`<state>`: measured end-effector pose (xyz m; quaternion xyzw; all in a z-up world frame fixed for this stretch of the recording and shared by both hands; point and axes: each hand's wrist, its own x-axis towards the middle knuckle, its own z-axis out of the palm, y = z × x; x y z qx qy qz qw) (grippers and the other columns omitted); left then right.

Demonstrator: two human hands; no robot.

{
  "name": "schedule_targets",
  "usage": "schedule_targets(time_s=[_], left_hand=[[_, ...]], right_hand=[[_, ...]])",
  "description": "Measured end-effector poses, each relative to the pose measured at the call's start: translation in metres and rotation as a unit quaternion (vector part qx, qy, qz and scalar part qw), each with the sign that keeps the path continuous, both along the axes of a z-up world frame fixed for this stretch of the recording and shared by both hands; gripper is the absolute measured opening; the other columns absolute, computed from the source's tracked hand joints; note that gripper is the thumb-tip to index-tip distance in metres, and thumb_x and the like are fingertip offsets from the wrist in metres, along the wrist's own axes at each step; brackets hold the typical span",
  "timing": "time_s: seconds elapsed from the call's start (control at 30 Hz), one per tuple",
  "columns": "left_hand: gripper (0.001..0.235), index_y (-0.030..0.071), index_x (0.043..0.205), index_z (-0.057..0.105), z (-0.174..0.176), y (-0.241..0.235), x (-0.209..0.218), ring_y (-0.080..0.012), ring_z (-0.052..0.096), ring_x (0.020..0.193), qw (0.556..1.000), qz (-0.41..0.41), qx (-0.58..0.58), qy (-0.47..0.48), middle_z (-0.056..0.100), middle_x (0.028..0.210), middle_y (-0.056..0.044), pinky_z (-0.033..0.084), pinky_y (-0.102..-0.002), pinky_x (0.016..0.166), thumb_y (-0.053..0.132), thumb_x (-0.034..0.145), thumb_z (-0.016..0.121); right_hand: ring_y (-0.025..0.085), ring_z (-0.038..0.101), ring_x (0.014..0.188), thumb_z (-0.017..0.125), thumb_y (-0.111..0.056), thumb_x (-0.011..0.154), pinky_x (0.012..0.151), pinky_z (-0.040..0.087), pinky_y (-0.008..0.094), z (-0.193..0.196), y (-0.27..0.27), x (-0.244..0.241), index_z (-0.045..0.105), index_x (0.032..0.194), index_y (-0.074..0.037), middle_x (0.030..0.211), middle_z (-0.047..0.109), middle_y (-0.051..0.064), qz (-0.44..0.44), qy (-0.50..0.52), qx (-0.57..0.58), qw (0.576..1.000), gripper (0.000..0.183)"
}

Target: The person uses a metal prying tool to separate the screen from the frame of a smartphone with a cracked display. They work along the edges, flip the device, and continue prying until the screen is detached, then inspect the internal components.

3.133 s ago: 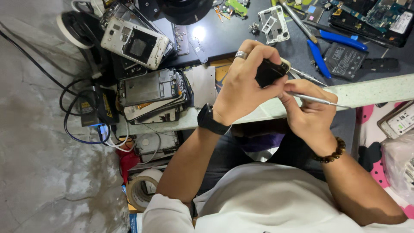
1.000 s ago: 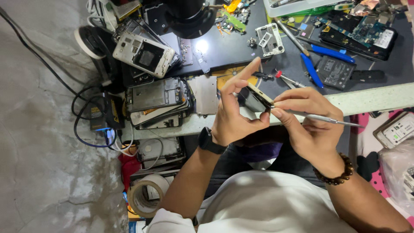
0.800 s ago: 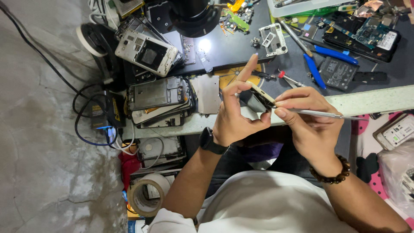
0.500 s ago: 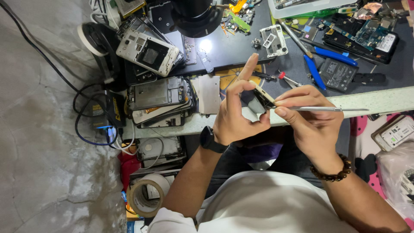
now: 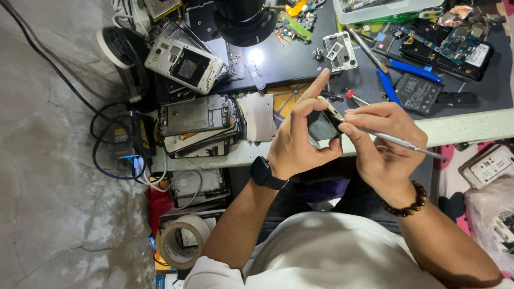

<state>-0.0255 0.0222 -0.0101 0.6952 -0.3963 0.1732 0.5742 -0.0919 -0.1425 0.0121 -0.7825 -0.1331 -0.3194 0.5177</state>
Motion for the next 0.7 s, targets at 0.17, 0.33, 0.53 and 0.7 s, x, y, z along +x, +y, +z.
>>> schedule_targets(time_s=[0.17,0.33,0.53,0.7], left_hand=[[0.08,0.007,0.14,0.029,-0.005,-0.002,-0.003,-0.0395,0.047,0.147,0.999,-0.024,-0.023,0.022,0.038,0.161,-0.028,0.045,-0.041,0.121,0.006,0.081,0.083],[0.083,0.009,0.144,0.028,-0.009,-0.007,-0.008,-0.0355,0.049,0.147,0.996,-0.048,-0.046,0.061,0.039,0.162,-0.027,0.046,-0.036,0.12,0.006,0.082,0.084],[0.082,0.01,0.146,0.034,-0.008,0.0,-0.009,-0.032,0.053,0.145,0.998,-0.026,-0.029,0.051,0.043,0.158,-0.02,0.049,-0.035,0.12,0.006,0.082,0.085],[0.079,0.008,0.141,0.048,-0.005,0.001,-0.018,-0.0308,0.06,0.126,0.994,0.107,0.019,0.002,0.055,0.14,-0.012,0.052,-0.037,0.11,0.012,0.074,0.089]], right_hand=[[0.025,0.073,0.095,0.08,0.005,0.099,0.087,0.058,0.03,-0.003,0.001,0.014,0.07,0.108,0.003,0.105,0.072,0.017,0.013,-0.053,-0.023,0.998,0.014],[0.025,0.071,0.093,0.077,0.005,0.093,0.091,0.06,0.036,0.004,0.001,0.025,0.068,0.102,0.003,0.099,0.071,0.014,0.056,-0.026,0.078,0.995,0.013],[0.021,0.071,0.096,0.068,0.004,0.1,0.088,0.057,0.029,0.024,-0.001,0.004,0.063,0.104,0.002,0.106,0.069,0.016,0.028,0.03,0.13,0.991,0.006],[0.021,0.071,0.095,0.069,0.006,0.099,0.086,0.057,0.026,0.031,-0.004,-0.008,0.064,0.104,0.003,0.105,0.069,0.017,0.039,0.045,0.068,0.996,0.007]])
